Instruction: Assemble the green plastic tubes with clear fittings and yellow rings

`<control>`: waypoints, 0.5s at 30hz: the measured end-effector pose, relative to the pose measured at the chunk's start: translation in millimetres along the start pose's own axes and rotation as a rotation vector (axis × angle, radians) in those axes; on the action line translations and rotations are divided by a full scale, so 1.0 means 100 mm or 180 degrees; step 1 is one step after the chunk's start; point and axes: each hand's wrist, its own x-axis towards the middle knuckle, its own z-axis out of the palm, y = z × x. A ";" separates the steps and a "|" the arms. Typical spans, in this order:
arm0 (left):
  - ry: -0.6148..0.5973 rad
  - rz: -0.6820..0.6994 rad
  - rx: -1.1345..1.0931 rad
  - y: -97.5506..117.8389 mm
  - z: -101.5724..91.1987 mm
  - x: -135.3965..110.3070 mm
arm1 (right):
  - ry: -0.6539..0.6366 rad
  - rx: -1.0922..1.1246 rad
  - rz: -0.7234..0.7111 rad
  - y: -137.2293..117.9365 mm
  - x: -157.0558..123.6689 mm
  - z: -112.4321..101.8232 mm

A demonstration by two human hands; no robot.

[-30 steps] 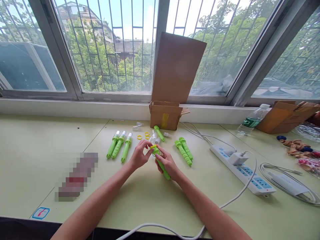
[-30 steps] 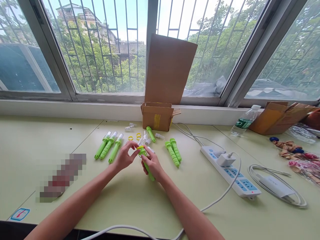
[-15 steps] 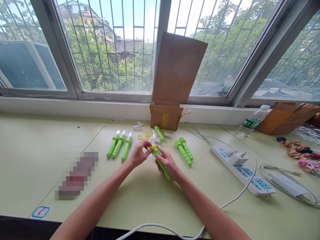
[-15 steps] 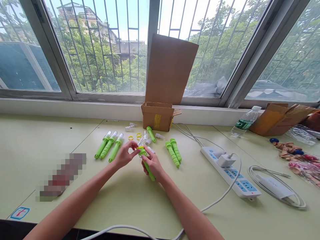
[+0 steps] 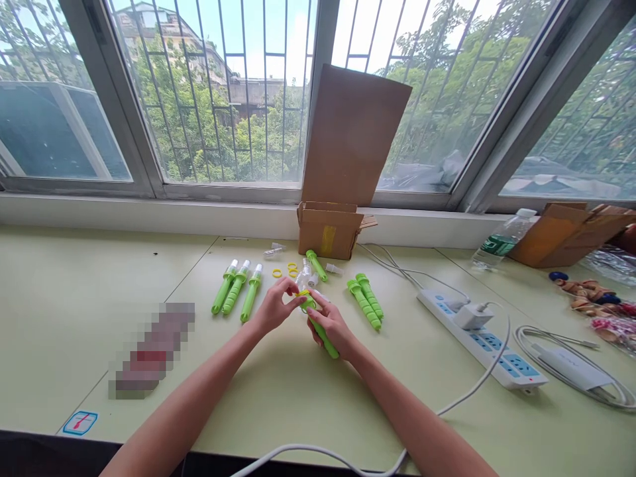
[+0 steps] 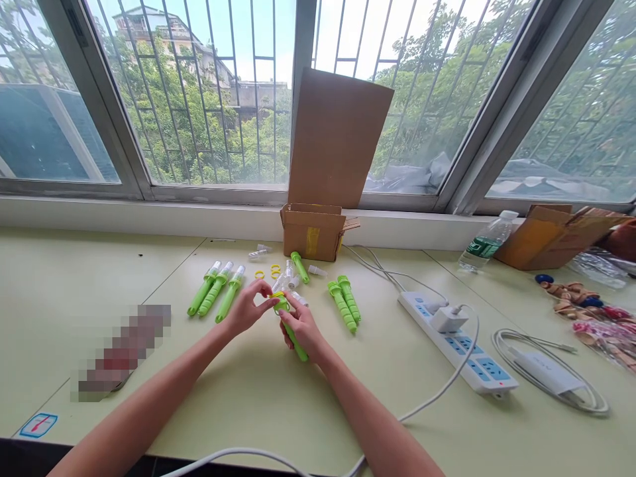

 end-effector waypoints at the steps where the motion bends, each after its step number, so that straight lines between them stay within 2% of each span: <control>1: -0.0004 -0.0004 0.0009 -0.01 0.00 0.00 | -0.0005 -0.0004 0.0008 0.00 0.00 0.00; 15: -0.0034 -0.0073 0.0052 0.00 0.00 -0.01 | 0.0008 0.0041 0.0082 -0.04 -0.01 0.02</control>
